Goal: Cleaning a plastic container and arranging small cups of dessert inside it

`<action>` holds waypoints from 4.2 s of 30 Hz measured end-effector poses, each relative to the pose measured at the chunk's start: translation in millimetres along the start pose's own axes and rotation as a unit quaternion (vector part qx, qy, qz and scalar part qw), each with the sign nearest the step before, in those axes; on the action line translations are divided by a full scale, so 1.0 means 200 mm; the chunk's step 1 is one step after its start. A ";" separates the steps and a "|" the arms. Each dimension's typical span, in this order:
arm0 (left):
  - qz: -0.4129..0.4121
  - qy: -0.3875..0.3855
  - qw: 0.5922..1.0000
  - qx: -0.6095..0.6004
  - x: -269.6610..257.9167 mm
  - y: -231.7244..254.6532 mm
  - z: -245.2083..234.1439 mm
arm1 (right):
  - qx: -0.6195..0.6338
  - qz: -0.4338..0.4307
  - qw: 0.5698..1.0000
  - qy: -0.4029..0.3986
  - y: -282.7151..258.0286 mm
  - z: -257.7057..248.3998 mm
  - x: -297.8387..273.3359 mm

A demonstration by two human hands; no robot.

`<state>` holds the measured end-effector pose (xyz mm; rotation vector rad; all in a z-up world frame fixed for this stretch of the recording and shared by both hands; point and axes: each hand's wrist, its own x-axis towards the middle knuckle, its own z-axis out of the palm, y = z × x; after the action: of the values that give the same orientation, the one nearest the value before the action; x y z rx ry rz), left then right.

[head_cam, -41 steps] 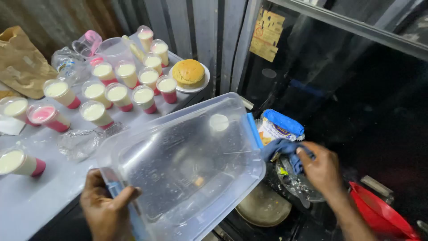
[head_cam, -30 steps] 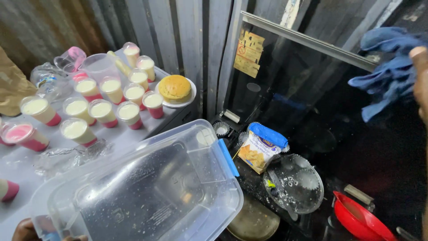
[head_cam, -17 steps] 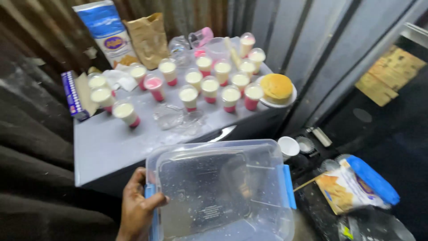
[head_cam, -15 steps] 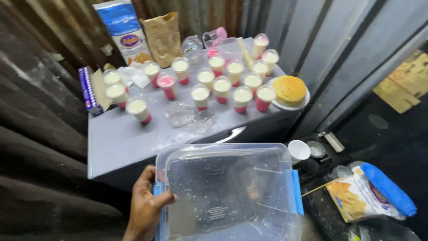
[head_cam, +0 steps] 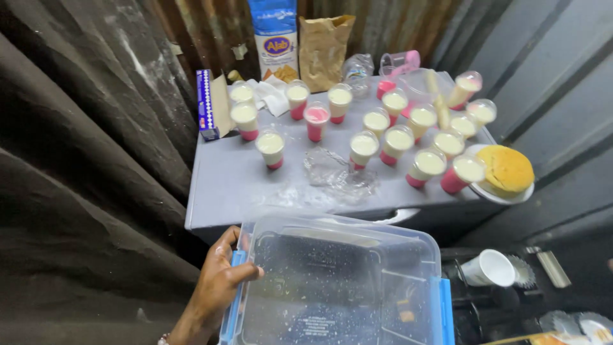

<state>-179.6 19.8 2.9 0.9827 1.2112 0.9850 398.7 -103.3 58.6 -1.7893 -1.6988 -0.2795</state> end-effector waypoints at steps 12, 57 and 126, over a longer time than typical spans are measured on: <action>-0.020 0.033 0.993 -0.109 0.28 -0.10 -0.04 | 0.067 -0.191 0.939 -0.280 -1.34 1.47 1.51; -0.075 0.061 0.982 -0.163 0.46 -0.01 -0.18 | 0.014 -0.111 0.954 -0.278 -1.58 2.14 1.98; 0.186 -0.339 0.922 0.003 -0.20 -0.41 1.66 | 0.185 0.397 0.864 -0.249 -1.01 0.47 -1.12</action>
<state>152.4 -63.9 -35.2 1.4411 0.4541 0.8144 149.3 -240.4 -77.5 -2.1716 -1.0373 0.8711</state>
